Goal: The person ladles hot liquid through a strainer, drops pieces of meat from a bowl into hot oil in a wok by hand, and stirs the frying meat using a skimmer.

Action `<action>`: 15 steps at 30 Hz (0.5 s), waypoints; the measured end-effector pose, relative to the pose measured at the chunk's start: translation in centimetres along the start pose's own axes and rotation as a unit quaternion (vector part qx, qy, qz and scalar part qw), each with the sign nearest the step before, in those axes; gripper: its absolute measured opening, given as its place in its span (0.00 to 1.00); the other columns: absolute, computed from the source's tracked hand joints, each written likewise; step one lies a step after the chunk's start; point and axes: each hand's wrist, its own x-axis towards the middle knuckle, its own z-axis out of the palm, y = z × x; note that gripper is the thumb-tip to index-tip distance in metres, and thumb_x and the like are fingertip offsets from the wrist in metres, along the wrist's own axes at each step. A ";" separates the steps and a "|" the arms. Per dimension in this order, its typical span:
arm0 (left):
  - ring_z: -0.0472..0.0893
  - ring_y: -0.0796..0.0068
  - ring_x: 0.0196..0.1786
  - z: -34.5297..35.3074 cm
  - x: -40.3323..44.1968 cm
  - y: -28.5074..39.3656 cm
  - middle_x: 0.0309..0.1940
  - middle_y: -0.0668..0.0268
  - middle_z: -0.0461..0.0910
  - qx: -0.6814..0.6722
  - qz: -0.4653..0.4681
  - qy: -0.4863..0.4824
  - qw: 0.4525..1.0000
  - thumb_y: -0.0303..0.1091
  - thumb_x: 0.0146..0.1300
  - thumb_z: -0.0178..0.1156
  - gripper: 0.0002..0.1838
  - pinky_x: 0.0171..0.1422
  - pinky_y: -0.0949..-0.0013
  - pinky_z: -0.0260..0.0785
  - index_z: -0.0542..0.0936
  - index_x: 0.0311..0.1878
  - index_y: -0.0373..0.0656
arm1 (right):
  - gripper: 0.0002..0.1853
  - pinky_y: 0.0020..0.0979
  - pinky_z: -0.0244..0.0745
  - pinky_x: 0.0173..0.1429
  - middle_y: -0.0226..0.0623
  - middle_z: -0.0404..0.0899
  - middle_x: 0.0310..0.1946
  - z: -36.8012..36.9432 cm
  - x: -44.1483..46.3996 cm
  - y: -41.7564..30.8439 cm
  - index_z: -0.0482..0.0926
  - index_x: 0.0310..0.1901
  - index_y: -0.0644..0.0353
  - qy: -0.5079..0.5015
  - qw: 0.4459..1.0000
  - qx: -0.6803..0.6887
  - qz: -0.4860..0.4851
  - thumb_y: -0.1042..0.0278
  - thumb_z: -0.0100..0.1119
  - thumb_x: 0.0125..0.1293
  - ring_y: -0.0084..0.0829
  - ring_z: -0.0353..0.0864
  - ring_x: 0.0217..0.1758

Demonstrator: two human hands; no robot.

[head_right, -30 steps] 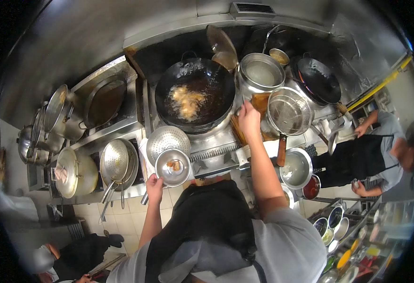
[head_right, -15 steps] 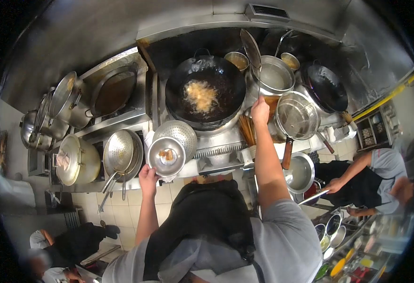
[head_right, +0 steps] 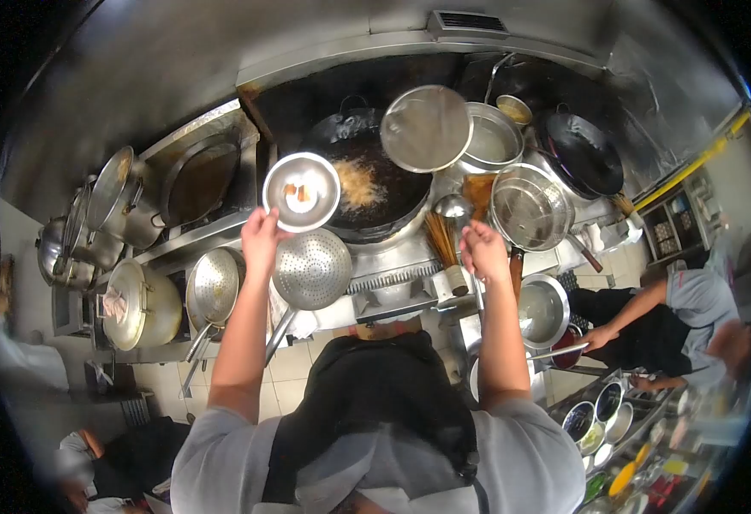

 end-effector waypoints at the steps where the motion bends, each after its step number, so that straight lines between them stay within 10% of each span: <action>1: 0.83 0.76 0.28 1.0 2.4 -0.6 0.25 0.66 0.77 0.006 0.010 -0.022 1.000 0.32 0.76 0.59 0.15 0.32 0.70 0.83 0.71 0.29 0.40 | 0.05 0.24 0.56 0.11 0.31 0.75 0.23 0.0 -0.9 0.5 0.77 0.46 0.62 0.003 1.000 0.003 -0.003 0.70 0.54 0.77 0.17 0.66 0.12; 7: 0.86 0.71 0.30 9.7 10.4 -0.6 0.32 0.59 0.80 0.194 0.114 -0.068 0.972 0.36 0.74 0.61 0.16 0.34 0.66 0.82 0.75 0.34 0.33 | 0.05 0.22 0.55 0.11 0.31 0.76 0.24 2.3 -4.1 1.3 0.73 0.47 0.62 -0.058 0.985 0.099 0.132 0.73 0.56 0.75 0.18 0.63 0.13; 12: 0.80 0.37 0.52 13.4 13.0 -2.3 0.51 0.44 0.81 0.375 0.296 -0.104 0.872 0.36 0.72 0.58 0.12 0.63 0.47 0.74 0.79 0.36 0.35 | 0.09 0.21 0.53 0.11 0.32 0.76 0.27 3.2 -4.4 2.9 0.69 0.51 0.63 -0.083 0.977 0.125 0.153 0.73 0.56 0.75 0.17 0.63 0.13; 15: 0.79 0.37 0.56 14.1 14.2 -4.4 0.60 0.43 0.78 0.398 0.336 -0.097 0.848 0.37 0.72 0.57 0.12 0.63 0.47 0.74 0.80 0.39 0.36 | 0.09 0.21 0.53 0.11 0.33 0.76 0.27 3.4 -4.3 2.9 0.69 0.51 0.63 -0.094 0.973 0.135 0.163 0.73 0.56 0.74 0.17 0.64 0.14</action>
